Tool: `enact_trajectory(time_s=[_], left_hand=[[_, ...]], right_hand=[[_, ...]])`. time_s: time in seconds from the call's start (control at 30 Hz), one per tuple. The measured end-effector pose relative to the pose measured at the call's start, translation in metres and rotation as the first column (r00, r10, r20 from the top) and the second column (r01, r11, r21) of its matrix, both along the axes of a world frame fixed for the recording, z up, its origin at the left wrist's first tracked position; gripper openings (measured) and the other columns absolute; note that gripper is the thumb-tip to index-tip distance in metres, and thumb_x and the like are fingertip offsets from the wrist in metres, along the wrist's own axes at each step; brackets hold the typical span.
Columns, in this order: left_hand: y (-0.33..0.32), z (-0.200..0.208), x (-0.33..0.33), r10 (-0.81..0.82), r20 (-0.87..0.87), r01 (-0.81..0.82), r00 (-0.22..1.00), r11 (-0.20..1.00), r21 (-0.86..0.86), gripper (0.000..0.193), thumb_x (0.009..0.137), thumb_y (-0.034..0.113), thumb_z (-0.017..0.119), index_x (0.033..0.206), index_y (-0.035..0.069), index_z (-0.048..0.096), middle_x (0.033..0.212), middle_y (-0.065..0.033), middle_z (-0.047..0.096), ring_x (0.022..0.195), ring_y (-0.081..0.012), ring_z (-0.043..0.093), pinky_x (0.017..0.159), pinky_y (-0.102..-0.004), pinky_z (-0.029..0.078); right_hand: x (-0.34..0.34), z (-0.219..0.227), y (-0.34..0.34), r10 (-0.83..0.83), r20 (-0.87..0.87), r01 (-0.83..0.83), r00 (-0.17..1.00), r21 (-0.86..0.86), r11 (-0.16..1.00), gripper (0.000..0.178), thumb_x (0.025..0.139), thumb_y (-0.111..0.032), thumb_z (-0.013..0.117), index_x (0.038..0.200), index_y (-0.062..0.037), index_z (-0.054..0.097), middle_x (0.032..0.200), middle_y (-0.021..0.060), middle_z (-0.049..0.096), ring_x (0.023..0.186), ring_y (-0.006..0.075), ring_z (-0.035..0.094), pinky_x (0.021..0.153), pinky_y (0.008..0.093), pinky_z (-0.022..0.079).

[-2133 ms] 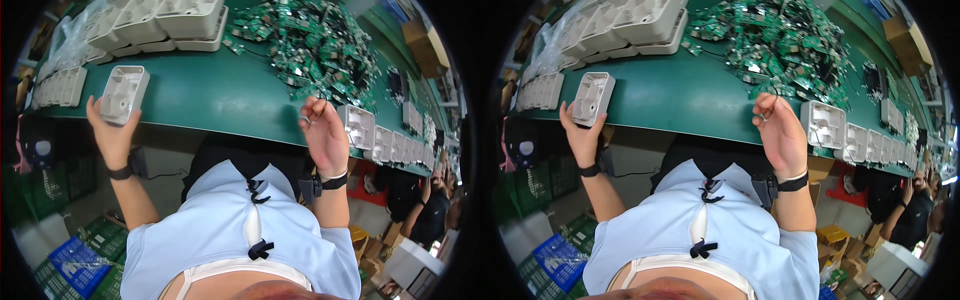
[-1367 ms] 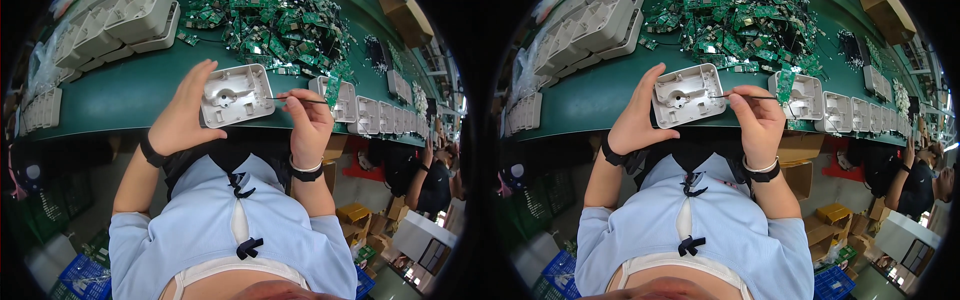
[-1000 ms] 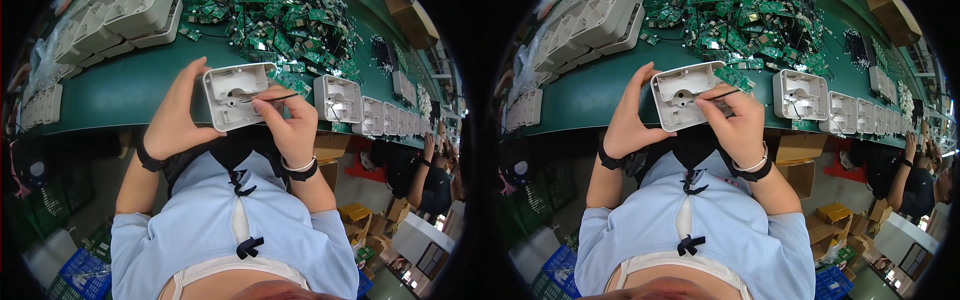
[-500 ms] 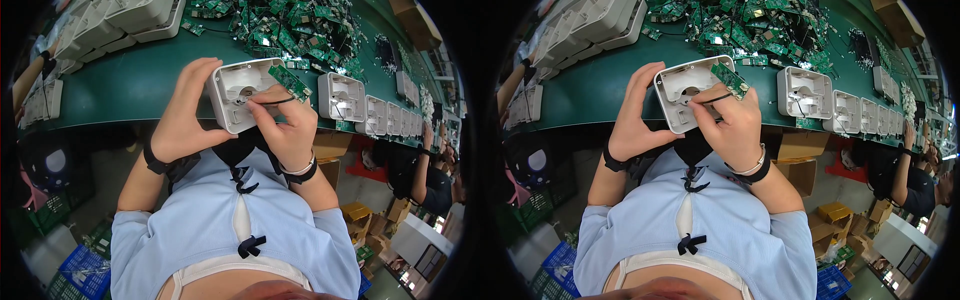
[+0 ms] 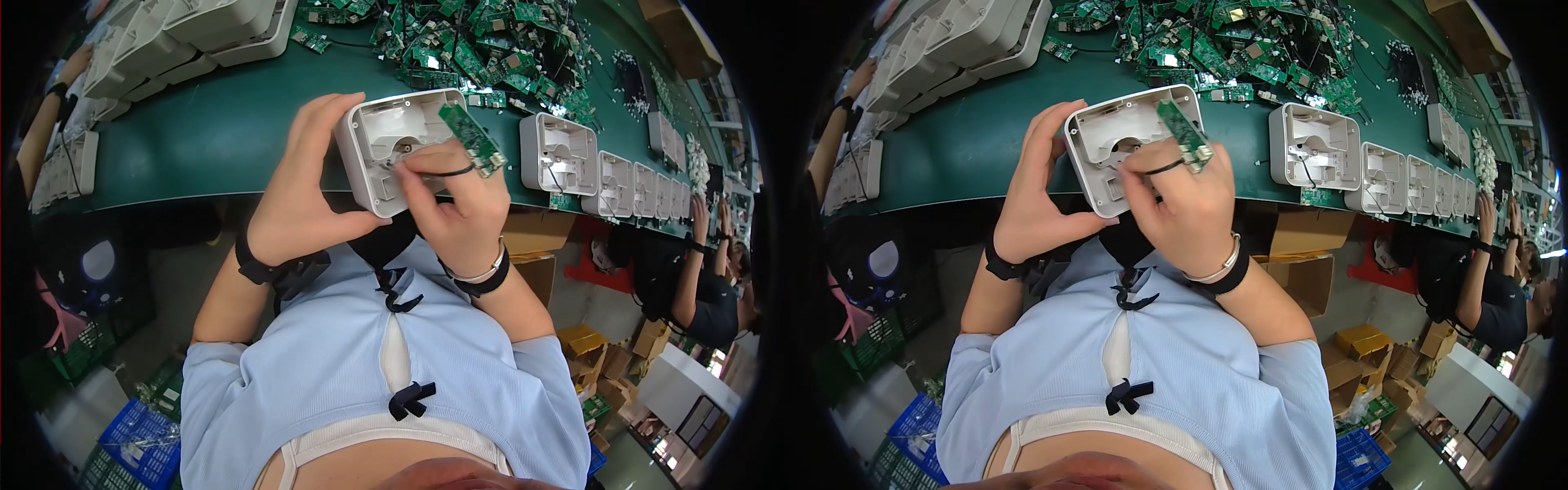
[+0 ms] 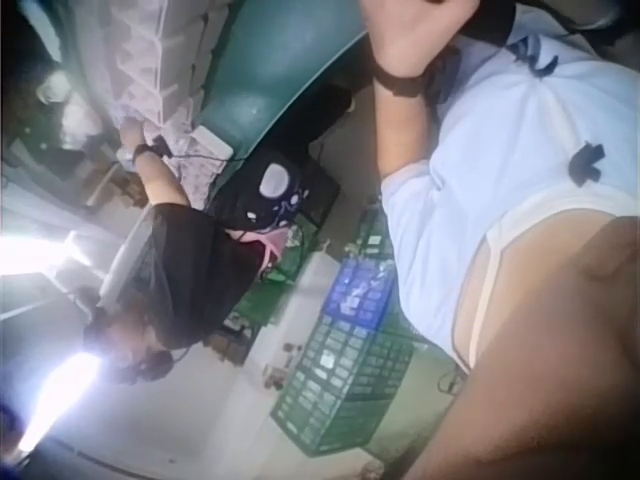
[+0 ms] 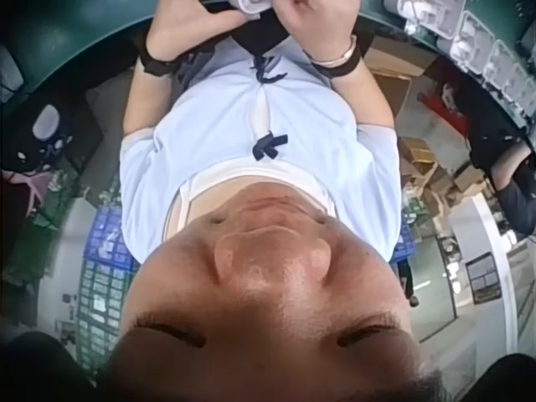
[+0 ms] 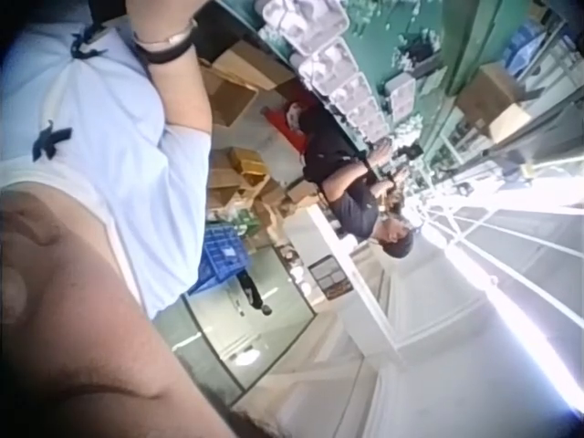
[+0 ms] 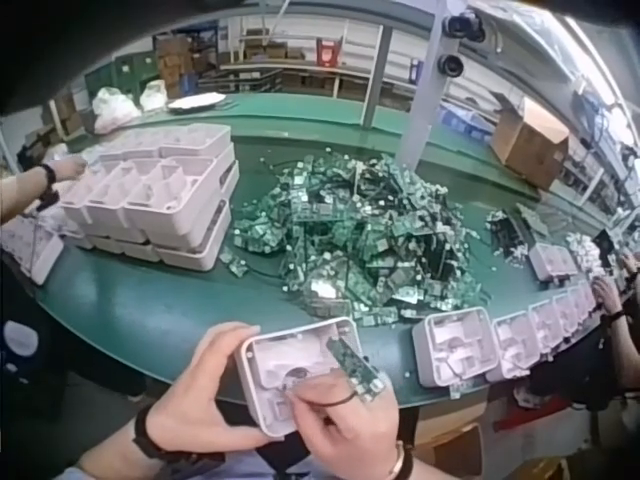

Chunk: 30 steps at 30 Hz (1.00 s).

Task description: The person picks up a circuit board from a pile, threads its wire through a hole in a plastic housing, and presses the board into the housing. They repeat this process for several units, sliding them along the table before picking up a bundle of wires.

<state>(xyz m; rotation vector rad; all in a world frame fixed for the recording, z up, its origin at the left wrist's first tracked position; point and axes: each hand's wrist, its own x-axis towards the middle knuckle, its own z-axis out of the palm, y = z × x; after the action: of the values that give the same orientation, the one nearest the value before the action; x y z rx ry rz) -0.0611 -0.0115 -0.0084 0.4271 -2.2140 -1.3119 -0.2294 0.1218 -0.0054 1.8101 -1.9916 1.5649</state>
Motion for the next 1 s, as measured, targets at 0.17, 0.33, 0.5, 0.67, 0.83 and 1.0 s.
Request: enact_trajectory(time_s=[0.17, 0.33, 0.5, 0.67, 0.83, 1.0], left_hand=[[0.004, -0.007, 0.000, -0.031, -0.038, 0.033, 0.999, 0.998, 0.058, 0.108, 0.068, 0.007, 0.087, 0.160, 0.007, 0.030, 0.156, -0.0185, 0.034, 0.144, -0.0353, 0.044, 0.114, -0.0457, 0.046], [0.005, -0.010, 0.001, -0.074, -0.028, 0.078, 0.997, 0.976, 0.202, 0.110, 0.072, 0.005, 0.086, 0.162, 0.007, 0.024, 0.158, -0.0184, 0.030, 0.145, -0.0337, 0.043, 0.111, -0.0456, 0.051], [0.001, -0.010, 0.003, -0.091, -0.009, 0.090, 0.996, 0.966, 0.242, 0.110, 0.074, 0.002, 0.087, 0.163, 0.007, 0.022, 0.160, -0.0188, 0.028, 0.133, -0.0337, 0.057, 0.103, -0.0428, 0.058], [-0.007, -0.008, 0.005, -0.090, 0.020, 0.082, 0.996, 0.967, 0.243, 0.111, 0.074, 0.001, 0.088, 0.164, 0.007, 0.023, 0.162, -0.0193, 0.028, 0.117, -0.0319, 0.069, 0.095, -0.0394, 0.061], [-0.011, -0.005, 0.005, -0.094, 0.058, 0.076, 0.994, 0.965, 0.251, 0.111, 0.073, 0.002, 0.089, 0.164, 0.007, 0.025, 0.163, -0.0196, 0.031, 0.106, -0.0282, 0.074, 0.088, -0.0364, 0.061], [-0.011, 0.001, 0.008, -0.079, 0.090, 0.054, 0.993, 0.966, 0.253, 0.111, 0.072, 0.002, 0.090, 0.163, 0.007, 0.027, 0.163, -0.0190, 0.034, 0.097, -0.0244, 0.075, 0.083, -0.0342, 0.061]], right_hand=[[0.001, 0.002, -0.001, -0.015, -0.147, 0.020, 0.989, 0.028, 0.999, 0.014, 0.080, 0.003, 0.082, 0.090, -0.0028, 0.074, 0.088, 0.0086, 0.076, 0.079, 0.0266, 0.071, 0.074, 0.0365, 0.051], [0.000, 0.003, 0.003, -0.021, -0.201, 0.046, 0.979, 0.117, 0.992, 0.015, 0.080, -0.001, 0.083, 0.092, -0.0043, 0.074, 0.091, 0.0077, 0.076, 0.079, 0.0267, 0.070, 0.075, 0.0373, 0.049], [-0.018, 0.003, 0.015, 0.003, -0.131, 0.020, 0.991, 0.174, 0.985, 0.017, 0.080, -0.001, 0.082, 0.095, -0.0031, 0.074, 0.091, 0.0081, 0.074, 0.081, 0.0264, 0.068, 0.078, 0.0351, 0.050], [-0.017, 0.009, 0.015, -0.179, 0.158, 0.162, 0.971, 0.113, 0.980, 0.025, 0.079, 0.001, 0.082, 0.103, -0.0019, 0.072, 0.101, 0.0107, 0.073, 0.089, 0.0258, 0.066, 0.081, 0.0345, 0.051], [-0.038, -0.001, 0.011, -0.067, 0.035, 0.066, 0.997, 0.035, 0.997, 0.033, 0.078, 0.003, 0.081, 0.109, -0.0032, 0.070, 0.115, 0.0128, 0.071, 0.098, 0.0260, 0.066, 0.085, 0.0374, 0.052], [-0.041, 0.017, 0.009, 0.149, -0.162, -0.156, 0.975, -0.030, 0.987, 0.034, 0.077, 0.004, 0.080, 0.109, -0.0044, 0.069, 0.109, 0.0105, 0.072, 0.095, 0.0278, 0.068, 0.086, 0.0400, 0.052]])
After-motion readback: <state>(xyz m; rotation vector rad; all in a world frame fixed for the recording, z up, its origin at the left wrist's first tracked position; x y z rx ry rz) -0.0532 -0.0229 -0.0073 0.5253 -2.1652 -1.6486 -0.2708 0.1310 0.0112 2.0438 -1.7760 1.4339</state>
